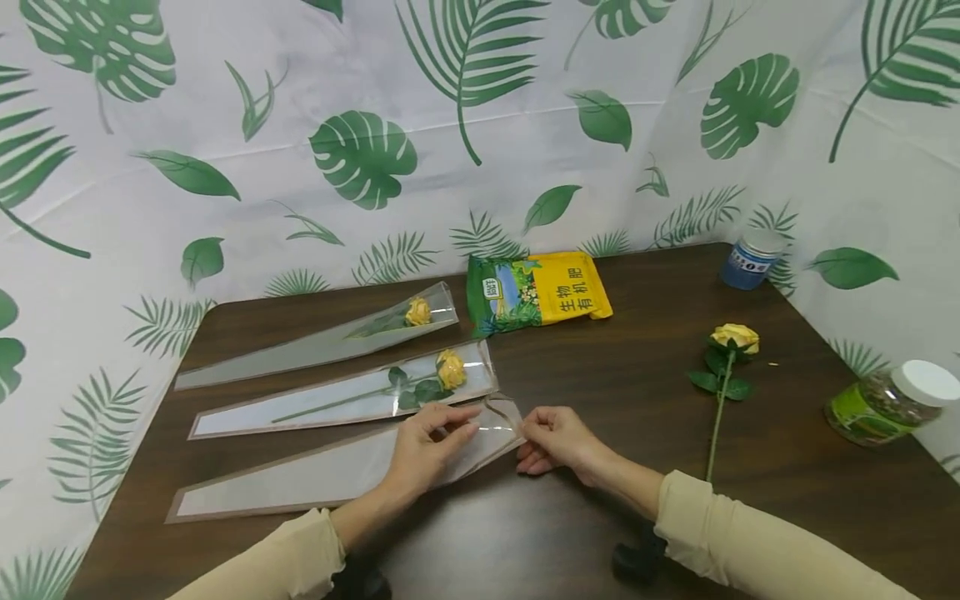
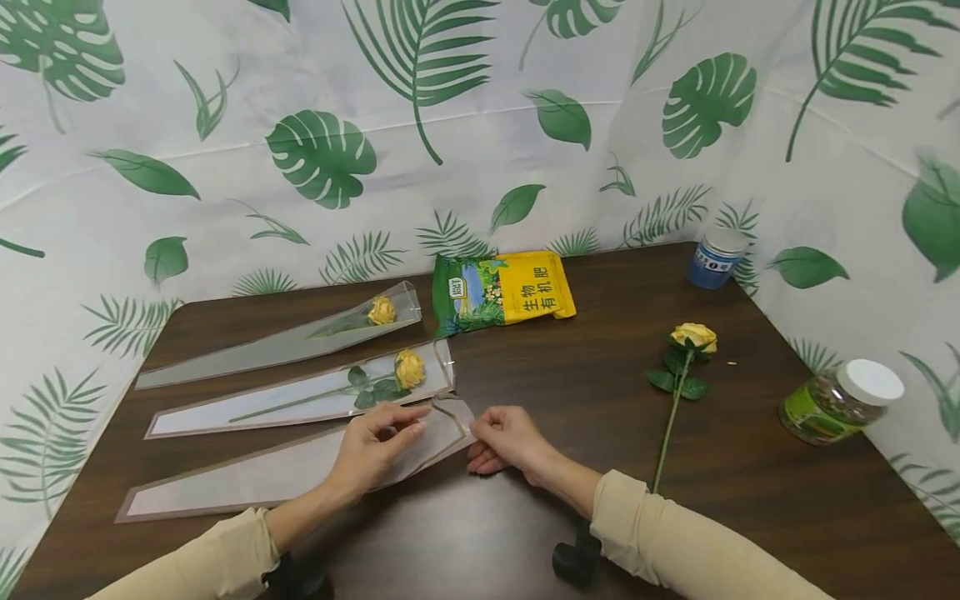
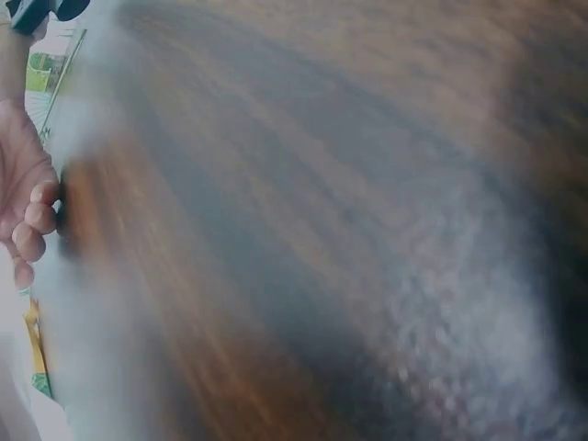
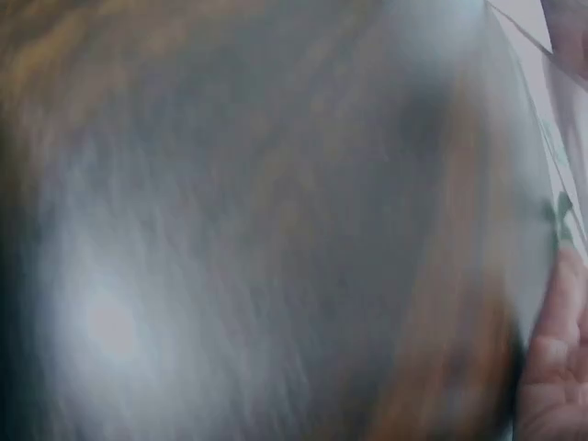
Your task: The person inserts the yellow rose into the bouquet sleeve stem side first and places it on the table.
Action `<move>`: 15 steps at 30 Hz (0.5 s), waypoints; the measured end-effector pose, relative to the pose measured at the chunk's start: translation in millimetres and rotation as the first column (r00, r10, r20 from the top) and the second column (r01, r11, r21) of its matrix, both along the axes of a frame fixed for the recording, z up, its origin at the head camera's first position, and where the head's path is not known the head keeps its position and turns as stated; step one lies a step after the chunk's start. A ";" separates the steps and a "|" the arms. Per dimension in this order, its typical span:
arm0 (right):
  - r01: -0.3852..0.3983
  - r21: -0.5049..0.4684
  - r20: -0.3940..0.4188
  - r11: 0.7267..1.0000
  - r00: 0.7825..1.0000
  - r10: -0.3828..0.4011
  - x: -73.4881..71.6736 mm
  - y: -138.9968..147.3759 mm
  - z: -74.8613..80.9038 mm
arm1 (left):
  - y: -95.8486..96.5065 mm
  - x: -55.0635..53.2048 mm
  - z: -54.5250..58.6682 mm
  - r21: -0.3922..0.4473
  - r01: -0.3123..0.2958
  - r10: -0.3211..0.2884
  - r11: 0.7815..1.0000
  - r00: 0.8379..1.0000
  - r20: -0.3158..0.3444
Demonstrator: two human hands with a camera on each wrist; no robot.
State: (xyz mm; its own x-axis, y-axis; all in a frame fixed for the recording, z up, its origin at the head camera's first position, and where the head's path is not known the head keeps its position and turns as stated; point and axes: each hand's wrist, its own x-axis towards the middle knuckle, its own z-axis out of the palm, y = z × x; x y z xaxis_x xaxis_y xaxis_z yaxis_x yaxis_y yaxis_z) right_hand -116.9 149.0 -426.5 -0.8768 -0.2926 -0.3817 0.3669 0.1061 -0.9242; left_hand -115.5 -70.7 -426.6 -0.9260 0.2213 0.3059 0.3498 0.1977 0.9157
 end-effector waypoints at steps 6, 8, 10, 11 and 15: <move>0.153 0.036 -0.062 0.988 0.987 -0.151 -12.3 38.7 18.9 | 8.3 3.8 0.9 0.016 -0.003 0.003 1.000 1.000 -0.013; 0.241 0.058 -0.129 0.969 0.964 -0.232 -19.3 60.5 27.2 | 6.5 4.8 -0.6 0.013 -0.004 0.004 1.000 1.000 -0.007; 0.339 0.075 -0.202 0.938 0.926 -0.319 -23.1 88.5 33.9 | 6.2 5.2 -1.9 0.011 -0.002 0.002 1.000 1.000 0.000; 0.388 0.075 -0.238 0.919 0.902 -0.361 -23.2 103.5 36.4 | 6.3 5.2 -2.2 0.009 -0.002 0.002 1.000 1.000 0.002; 0.572 0.075 -0.344 0.817 0.784 -0.517 -14.7 160.7 39.4 | 8.0 5.0 -1.7 0.006 0.005 -0.005 1.000 1.000 0.005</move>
State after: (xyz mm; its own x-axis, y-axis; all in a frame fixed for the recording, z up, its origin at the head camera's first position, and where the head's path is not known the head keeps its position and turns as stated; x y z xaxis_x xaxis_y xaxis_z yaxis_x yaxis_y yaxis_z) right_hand -131.6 309.7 -387.1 -0.9468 0.3123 -0.0777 0.1247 0.1333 -0.9832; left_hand -110.6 -62.7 -428.3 -0.9262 0.2245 0.3029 0.3466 0.1906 0.9185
